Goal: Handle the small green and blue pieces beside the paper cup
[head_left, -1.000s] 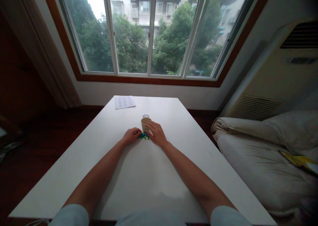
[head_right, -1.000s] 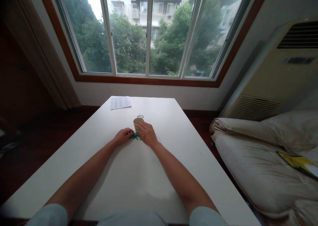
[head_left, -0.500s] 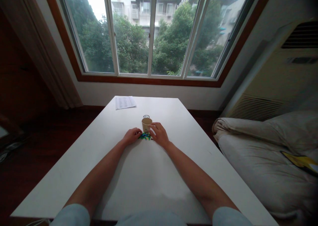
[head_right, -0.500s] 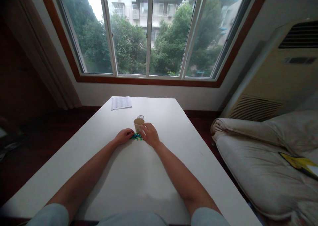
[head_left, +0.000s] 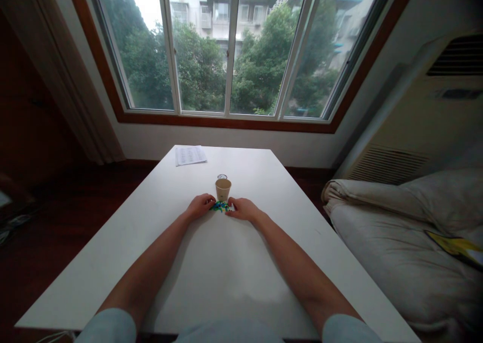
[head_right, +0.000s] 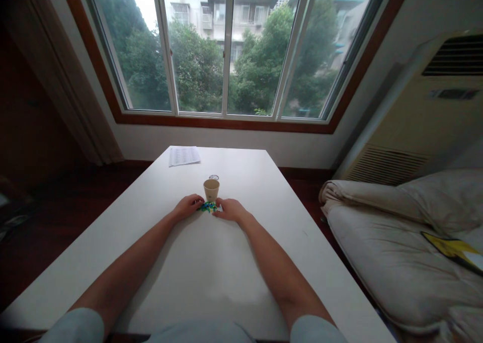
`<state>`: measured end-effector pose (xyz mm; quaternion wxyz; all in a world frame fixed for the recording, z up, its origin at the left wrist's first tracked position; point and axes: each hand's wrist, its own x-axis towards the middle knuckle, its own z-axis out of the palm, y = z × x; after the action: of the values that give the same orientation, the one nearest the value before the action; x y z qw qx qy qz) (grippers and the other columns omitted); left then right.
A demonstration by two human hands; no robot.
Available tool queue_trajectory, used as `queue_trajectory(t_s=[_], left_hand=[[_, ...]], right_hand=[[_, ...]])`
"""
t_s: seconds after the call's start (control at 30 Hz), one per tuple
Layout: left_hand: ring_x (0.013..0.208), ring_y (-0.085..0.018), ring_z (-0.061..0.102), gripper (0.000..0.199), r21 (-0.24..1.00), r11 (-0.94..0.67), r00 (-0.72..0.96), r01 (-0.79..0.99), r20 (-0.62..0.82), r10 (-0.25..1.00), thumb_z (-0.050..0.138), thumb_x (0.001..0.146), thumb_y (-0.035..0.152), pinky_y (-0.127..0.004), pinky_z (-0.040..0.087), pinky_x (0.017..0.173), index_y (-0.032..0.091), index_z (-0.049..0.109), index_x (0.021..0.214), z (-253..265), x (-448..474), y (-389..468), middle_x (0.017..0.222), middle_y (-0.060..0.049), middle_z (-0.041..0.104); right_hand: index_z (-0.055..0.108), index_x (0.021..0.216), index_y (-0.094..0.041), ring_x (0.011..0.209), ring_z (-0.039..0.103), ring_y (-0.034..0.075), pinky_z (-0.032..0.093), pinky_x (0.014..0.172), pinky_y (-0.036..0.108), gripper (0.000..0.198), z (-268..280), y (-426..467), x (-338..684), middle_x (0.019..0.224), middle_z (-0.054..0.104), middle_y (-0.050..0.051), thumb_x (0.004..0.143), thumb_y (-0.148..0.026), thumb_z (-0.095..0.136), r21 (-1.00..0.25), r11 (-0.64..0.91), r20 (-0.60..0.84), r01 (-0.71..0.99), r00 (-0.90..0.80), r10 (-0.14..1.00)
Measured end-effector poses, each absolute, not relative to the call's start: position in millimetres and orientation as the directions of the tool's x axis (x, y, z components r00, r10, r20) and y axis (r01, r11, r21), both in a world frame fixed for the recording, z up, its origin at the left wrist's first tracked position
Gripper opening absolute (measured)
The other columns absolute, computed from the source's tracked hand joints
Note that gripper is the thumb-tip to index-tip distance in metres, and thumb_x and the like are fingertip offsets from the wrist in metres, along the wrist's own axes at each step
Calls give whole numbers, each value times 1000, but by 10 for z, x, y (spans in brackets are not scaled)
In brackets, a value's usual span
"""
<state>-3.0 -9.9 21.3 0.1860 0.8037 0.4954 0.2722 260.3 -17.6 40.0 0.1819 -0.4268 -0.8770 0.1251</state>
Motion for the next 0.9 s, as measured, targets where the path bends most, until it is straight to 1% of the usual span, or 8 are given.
queue_trajectory(t_s=[0.07,0.2,0.27,0.4,0.5,0.67,0.77,0.9], left_hand=[[77,-15,57,28,569,-442,361,693,256,897,51,91,38,-25,43,71,23,74,98,218,-30,-101,91,-3,68],[77,-15,57,27,568,-436,354,698,255,900,52,90,37,-25,43,71,23,74,98,217,-34,-101,91,-3,69],[77,-15,57,27,564,-435,351,702,257,900,52,90,37,-25,43,71,23,74,98,213,-33,-98,90,-3,69],[77,-15,57,27,562,-435,352,704,256,900,52,91,38,-25,42,70,23,74,98,209,-28,-93,90,-3,68],[77,-15,57,27,563,-443,362,698,257,896,52,90,38,-25,42,70,23,74,98,210,-32,-90,91,-3,68],[79,-15,57,27,567,-442,353,695,267,897,53,90,37,-25,43,73,23,74,98,205,-38,-92,91,-3,69],[78,-15,57,26,565,-443,354,696,267,896,53,90,36,-25,43,73,23,74,98,206,-33,-97,91,-3,69],[79,-15,57,27,565,-433,348,702,257,901,53,90,37,-25,43,73,23,74,98,220,-21,-106,91,-3,69]], right_hand=[[64,95,-26,61,54,14,26,57,24,30,379,-160,2593,66,60,-3,75,-43,78,-365,599,212,713,-563,799],[65,90,-25,63,55,15,26,58,25,11,341,-134,2563,68,63,-1,80,-27,69,-304,599,214,740,-560,800],[65,90,-25,64,56,16,26,58,25,10,329,-129,2551,71,65,0,80,-22,66,-265,591,207,762,-553,807],[65,91,-24,67,56,16,26,59,26,11,333,-140,2546,75,67,1,80,-21,64,-232,580,202,781,-545,814],[64,88,-23,67,54,15,28,61,24,8,341,-159,2536,75,66,1,81,-21,63,-260,592,225,763,-548,805],[59,80,-20,65,48,12,30,62,22,2,314,-182,2478,74,61,-1,82,-20,59,-350,634,325,690,-545,772],[57,80,-20,64,47,11,30,62,21,3,298,-186,2457,73,59,-2,83,-20,58,-396,648,361,650,-538,761],[58,85,-21,65,48,11,31,63,21,3,308,-187,2452,73,59,-3,86,-19,57,-414,662,396,625,-531,749]])
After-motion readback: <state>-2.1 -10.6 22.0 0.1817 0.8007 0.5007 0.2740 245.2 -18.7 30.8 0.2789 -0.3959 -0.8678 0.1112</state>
